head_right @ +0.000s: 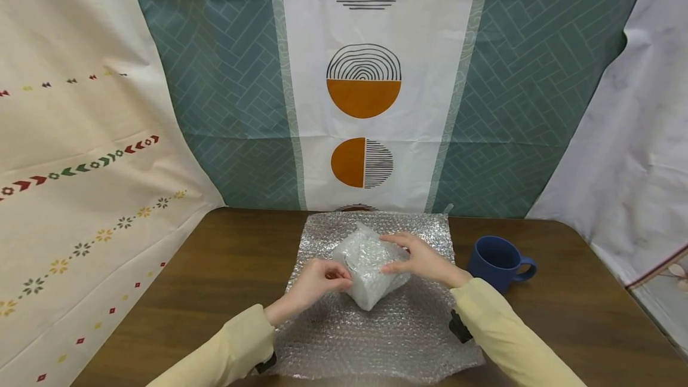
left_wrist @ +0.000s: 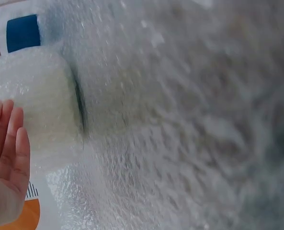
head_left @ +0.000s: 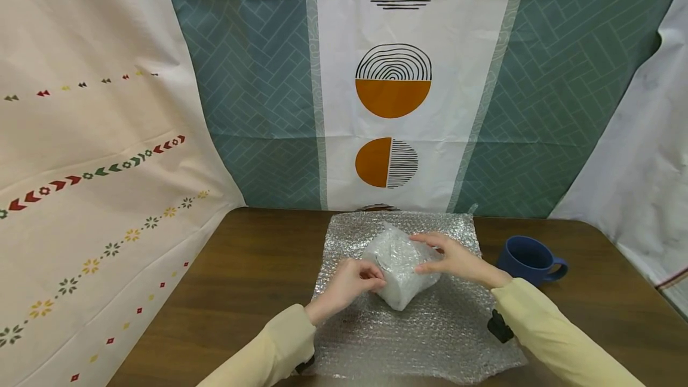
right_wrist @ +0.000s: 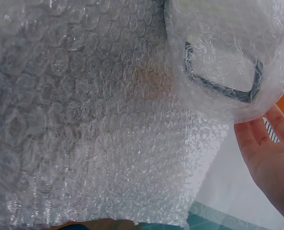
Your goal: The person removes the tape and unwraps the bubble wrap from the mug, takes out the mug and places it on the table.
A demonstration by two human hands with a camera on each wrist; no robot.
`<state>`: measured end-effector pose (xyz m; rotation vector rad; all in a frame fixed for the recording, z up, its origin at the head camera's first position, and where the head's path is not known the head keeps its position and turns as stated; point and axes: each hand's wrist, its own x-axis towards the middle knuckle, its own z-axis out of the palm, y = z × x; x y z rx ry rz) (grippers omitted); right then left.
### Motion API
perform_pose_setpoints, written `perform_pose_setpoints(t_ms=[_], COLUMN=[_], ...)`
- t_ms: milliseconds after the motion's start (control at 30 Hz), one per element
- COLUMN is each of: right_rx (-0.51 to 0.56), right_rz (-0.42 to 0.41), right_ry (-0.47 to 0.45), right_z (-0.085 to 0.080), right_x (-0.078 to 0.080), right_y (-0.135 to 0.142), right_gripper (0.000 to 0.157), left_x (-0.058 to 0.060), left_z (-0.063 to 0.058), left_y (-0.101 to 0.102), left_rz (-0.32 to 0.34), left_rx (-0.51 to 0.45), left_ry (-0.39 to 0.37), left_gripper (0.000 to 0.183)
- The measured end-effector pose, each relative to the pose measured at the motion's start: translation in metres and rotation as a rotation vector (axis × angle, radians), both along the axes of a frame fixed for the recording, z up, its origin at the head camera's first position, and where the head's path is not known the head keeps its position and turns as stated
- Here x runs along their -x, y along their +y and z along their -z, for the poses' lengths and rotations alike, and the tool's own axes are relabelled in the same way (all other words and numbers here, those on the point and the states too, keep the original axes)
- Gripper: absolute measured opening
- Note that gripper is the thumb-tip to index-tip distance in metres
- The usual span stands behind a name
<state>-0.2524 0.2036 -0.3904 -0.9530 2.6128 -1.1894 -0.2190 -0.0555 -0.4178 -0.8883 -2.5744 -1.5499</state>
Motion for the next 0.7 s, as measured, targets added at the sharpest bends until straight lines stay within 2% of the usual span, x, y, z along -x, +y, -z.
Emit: perform_pose_setpoints(t_ms=[167,433,567,700], right_rx=[-0.016,-0.031,-0.030,-0.029], right_rz=[0.012,0.021,0.020,0.024], right_ry=[0.011,0.019,0.002,0.005], right_z=[-0.0015,-0.0021,-0.0023,-0.0026], right_x=[0.0003,-0.0009,-0.0012,-0.0023], right_y=[-0.0012,-0.0023,-0.0021,-0.0025], right_gripper=[0.067,0.067,0.066,0.066], left_x=[-0.0025,-0.0047,-0.0069,-0.0102], left_z=[-0.0020,-0.0047,-0.0035,-0.0009], left_y=[0.0019,0.0019,0.0032,0.0055], left_rz=[-0.026,-0.033,-0.054,-0.105], left_rx=[0.013,0.028,0.009,-0.019], left_ry=[0.014,-0.036,-0.016,0.017], left_gripper=[0.007,0.005,0.004,0.005])
